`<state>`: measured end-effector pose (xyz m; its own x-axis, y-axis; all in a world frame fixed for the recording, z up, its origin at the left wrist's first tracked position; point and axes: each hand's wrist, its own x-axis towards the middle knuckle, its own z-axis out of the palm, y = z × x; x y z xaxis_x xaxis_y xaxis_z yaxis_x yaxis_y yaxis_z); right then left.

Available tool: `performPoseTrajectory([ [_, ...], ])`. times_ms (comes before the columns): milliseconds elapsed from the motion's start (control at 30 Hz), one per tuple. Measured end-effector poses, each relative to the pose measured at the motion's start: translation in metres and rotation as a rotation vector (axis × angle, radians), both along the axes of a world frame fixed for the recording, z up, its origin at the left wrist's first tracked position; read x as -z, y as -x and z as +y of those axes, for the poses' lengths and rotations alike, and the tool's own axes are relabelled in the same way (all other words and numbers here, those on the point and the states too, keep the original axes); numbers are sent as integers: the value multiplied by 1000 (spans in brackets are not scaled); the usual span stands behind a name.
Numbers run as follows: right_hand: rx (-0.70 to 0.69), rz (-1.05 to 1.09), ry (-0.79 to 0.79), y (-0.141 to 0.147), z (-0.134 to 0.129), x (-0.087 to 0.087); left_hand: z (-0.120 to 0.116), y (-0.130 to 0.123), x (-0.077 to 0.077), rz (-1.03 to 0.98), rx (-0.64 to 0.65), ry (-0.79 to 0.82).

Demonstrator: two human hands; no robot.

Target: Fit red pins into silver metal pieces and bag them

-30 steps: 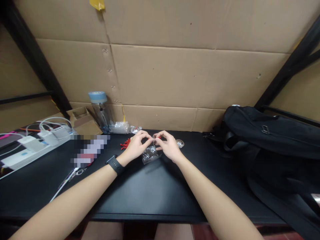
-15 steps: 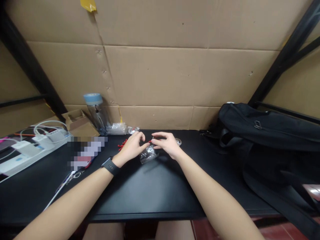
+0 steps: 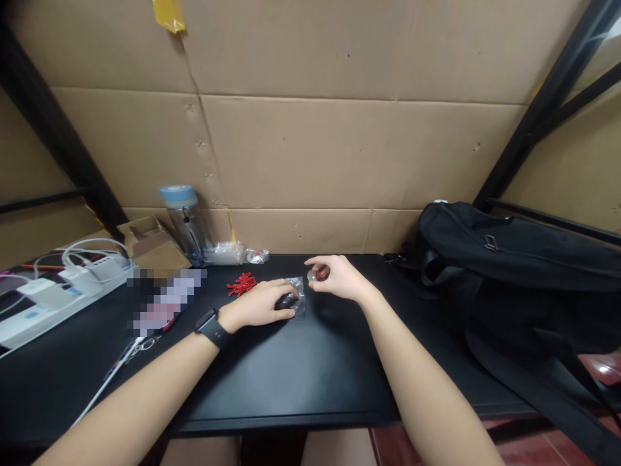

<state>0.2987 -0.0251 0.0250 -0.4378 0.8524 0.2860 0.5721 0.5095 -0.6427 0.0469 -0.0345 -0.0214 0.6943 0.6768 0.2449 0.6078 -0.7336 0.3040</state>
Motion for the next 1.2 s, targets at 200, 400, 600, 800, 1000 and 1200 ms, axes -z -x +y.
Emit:
performPoseTrajectory([
  [200, -105, -267, 13, 15, -25, -9, 0, -5, 10, 38, -64, -66],
  [400, -88, -388, -62, 25, -30, -6, 0, -3, 12, 64, -80, -47],
  [600, -75, -415, -59, 25, -27, -2, 12, 7, 8, 12, 40, -2],
  [800, -36, -446, -158, 30, -29, 0, 3, 0, 11, 59, -101, -97],
  [1000, -30, -498, -167, 34, -23, 11, -5, -7, 13, 82, -112, -104],
  [1200, -52, -407, -146, 34, -11, 24, -2, -4, 13, 75, -103, -43],
])
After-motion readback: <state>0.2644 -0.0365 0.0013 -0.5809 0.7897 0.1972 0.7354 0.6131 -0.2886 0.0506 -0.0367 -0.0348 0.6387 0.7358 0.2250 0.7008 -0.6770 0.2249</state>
